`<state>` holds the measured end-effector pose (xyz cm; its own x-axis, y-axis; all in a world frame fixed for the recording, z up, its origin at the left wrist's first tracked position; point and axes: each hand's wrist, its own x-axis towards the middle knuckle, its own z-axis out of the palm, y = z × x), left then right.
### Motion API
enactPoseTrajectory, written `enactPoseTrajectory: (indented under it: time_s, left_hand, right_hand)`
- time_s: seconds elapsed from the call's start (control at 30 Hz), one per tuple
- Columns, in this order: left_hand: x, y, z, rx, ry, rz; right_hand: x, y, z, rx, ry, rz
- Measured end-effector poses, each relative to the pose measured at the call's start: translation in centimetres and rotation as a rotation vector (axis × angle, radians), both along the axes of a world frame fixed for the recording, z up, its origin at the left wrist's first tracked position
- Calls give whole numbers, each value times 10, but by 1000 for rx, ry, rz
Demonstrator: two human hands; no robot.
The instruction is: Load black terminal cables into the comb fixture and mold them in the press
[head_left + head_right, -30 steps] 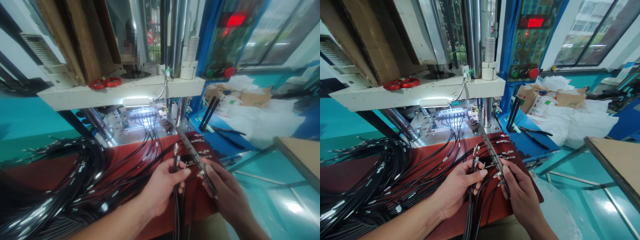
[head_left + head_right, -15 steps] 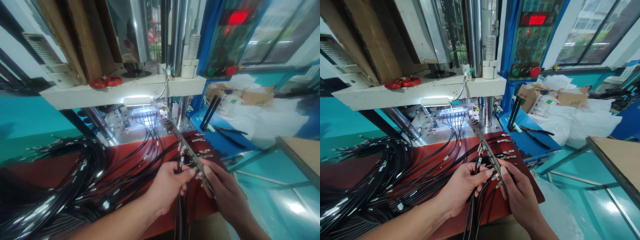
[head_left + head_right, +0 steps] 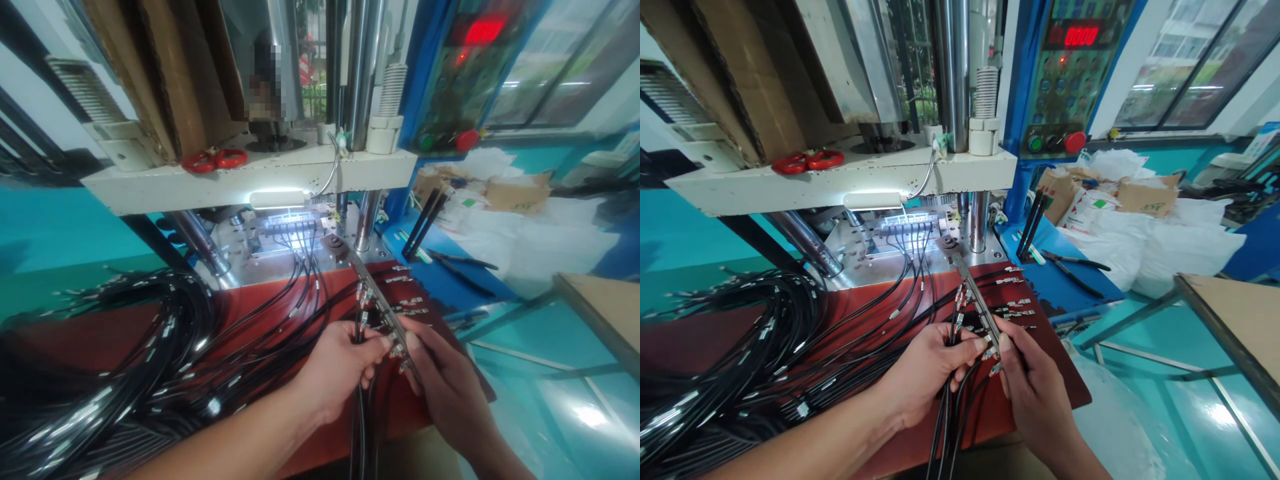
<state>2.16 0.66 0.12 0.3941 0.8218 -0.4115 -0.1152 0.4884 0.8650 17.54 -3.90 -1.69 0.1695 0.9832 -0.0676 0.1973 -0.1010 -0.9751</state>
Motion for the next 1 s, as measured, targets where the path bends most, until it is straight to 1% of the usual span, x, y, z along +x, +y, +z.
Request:
enactPoseTrajectory:
  time_s: [0.17, 0.27, 0.37, 0.47, 0.57, 0.63, 0.8, 1.0]
  left_hand:
    - [-1, 0, 2, 1, 1, 10]
    - [0, 1, 1, 0, 2, 18]
    - [0, 2, 0, 25, -1, 5]
    - [-4, 3, 0, 42, -29, 31]
    - [-13, 5, 0, 55, -125, 75]
    - [-19, 7, 0, 25, -195, 69]
    - [-23, 9, 3, -67, -319, 67]
    - [-19, 8, 3, -134, -322, 95]
  right_hand:
    - [0, 0, 0, 133, -267, 6]
    - [0, 1, 0, 193, -302, 20]
    - [1, 2, 0, 133, -217, 16]
    - [4, 3, 2, 22, 0, -16]
    - [9, 3, 1, -38, 225, -79]
    - [12, 2, -1, -46, 307, -112]
    - [15, 0, -6, -54, 345, -124]
    - [15, 1, -5, -67, 344, -115]
